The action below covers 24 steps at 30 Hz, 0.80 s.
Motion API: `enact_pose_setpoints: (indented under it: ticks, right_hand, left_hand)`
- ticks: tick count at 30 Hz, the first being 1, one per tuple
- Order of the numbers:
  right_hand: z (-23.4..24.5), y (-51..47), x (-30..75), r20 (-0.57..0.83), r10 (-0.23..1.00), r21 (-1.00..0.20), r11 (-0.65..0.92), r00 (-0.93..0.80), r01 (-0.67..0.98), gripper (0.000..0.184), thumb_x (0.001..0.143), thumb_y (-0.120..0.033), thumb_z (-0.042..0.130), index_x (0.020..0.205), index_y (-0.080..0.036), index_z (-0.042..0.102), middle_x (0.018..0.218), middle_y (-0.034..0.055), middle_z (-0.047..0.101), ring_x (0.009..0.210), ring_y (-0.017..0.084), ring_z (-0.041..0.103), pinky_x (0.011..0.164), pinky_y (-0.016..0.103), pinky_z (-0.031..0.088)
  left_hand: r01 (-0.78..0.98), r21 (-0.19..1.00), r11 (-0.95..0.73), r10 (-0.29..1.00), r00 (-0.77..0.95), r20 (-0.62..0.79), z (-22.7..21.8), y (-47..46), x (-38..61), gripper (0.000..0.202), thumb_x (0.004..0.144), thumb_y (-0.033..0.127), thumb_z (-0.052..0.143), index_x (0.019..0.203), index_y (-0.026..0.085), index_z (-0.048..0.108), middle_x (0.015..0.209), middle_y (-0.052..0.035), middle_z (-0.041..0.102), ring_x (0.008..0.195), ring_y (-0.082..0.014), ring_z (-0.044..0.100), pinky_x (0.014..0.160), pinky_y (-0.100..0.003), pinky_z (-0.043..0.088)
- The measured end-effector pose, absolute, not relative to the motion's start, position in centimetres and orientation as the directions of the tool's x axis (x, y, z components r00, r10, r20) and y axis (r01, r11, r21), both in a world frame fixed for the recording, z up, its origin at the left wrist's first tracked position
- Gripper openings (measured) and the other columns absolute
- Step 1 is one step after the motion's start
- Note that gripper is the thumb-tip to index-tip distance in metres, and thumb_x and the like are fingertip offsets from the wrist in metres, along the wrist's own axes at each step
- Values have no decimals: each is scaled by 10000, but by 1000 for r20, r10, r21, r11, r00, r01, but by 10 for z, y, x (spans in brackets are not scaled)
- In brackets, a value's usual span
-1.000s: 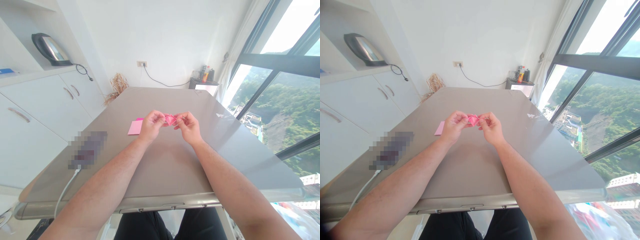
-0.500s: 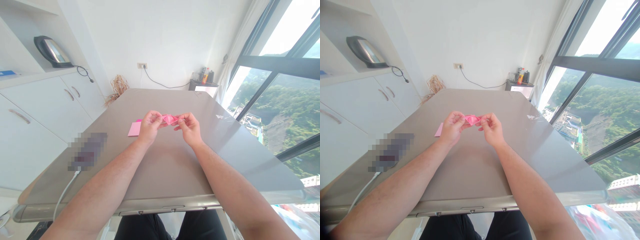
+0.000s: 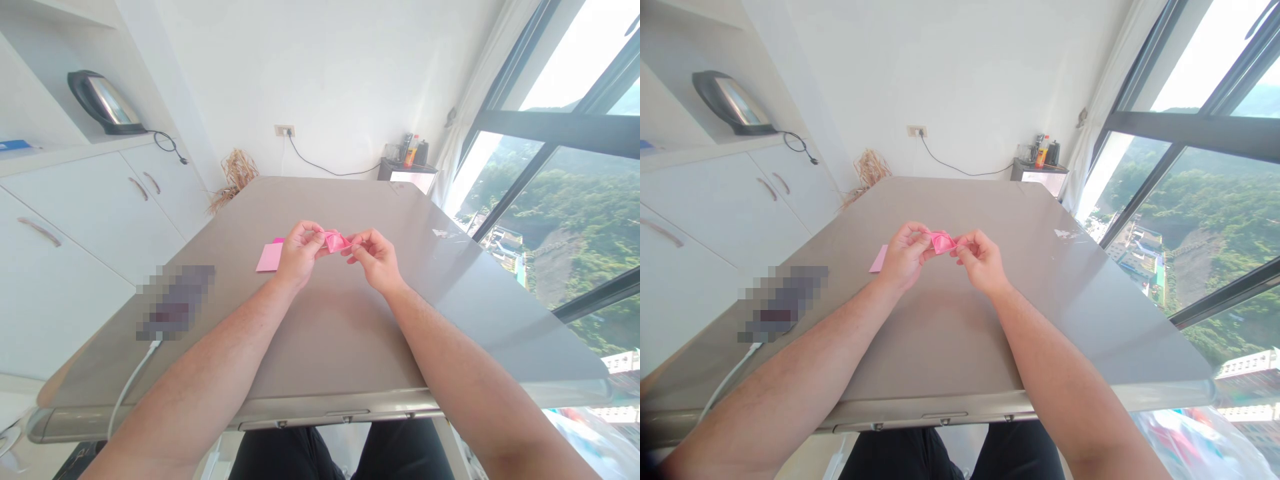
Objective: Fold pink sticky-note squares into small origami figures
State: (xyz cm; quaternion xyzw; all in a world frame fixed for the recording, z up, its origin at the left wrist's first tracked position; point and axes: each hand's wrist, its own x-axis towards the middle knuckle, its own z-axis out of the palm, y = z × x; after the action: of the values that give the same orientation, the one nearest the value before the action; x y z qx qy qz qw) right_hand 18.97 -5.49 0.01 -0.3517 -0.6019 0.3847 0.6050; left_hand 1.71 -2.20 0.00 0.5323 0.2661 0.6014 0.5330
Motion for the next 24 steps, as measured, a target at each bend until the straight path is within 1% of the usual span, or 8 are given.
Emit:
enact_pose_setpoints:
  ticks: [3,5,7,9,12,17,21,24]
  right_hand:
    - [2,-56,189,427,904,-904,426,-1,-22,160,807,-354,689,849,-235,591,952,17,705,815,186,700,670,332,552]
    - [2,-56,189,387,922,-922,386,22,15,224,803,-408,705,884,-237,585,924,12,692,804,186,692,656,328,553]
    - [2,-55,188,335,941,-941,332,41,63,310,789,-479,727,906,-238,569,917,13,688,779,182,685,641,328,555]
    - [2,-53,188,292,955,-953,287,44,97,366,767,-507,750,919,-238,554,934,20,694,754,175,682,637,331,560]
    - [2,-52,186,278,960,-957,274,34,97,376,747,-481,769,927,-239,544,939,26,703,746,169,679,646,335,571]
    - [0,-50,186,279,960,-956,275,25,104,312,771,-453,738,898,-244,543,891,24,709,790,188,685,669,349,582]
    - [-6,-47,189,342,934,-919,311,101,241,225,774,-397,726,872,-257,580,920,2,725,868,200,691,772,381,573]
    - [-8,-47,189,412,906,-876,367,92,314,144,790,-371,705,870,-265,651,955,1,731,964,203,680,850,386,563]
  left_hand:
    - [-278,894,-351,908,132,397,-4,-20,17,269,850,413,736,916,208,574,991,-64,758,988,-227,722,868,-422,581]
    - [-143,886,-440,883,110,456,-7,-21,17,257,862,431,718,917,208,602,1060,-75,747,985,-223,715,821,-383,587]
    - [26,843,-537,840,107,532,-10,-23,18,222,878,422,695,904,209,640,1106,-74,732,935,-201,711,794,-352,584]
    - [129,791,-598,801,139,583,-12,-25,19,192,890,399,679,882,208,662,1101,-66,727,854,-170,703,791,-336,581]
    - [88,797,-597,797,175,578,-14,-26,22,185,882,385,685,867,203,656,1082,-60,724,787,-152,700,780,-335,598]
    - [-94,862,-499,847,156,508,-15,-23,25,228,843,403,729,888,194,647,1101,-77,721,902,-200,719,779,-374,630]
    - [-126,877,-464,862,166,480,-13,-22,24,234,839,390,735,871,184,629,1057,-78,734,892,-200,717,760,-368,628]
    - [-95,876,-472,859,176,482,-15,-21,23,220,856,382,716,878,185,622,1050,-76,740,888,-194,718,760,-356,619]
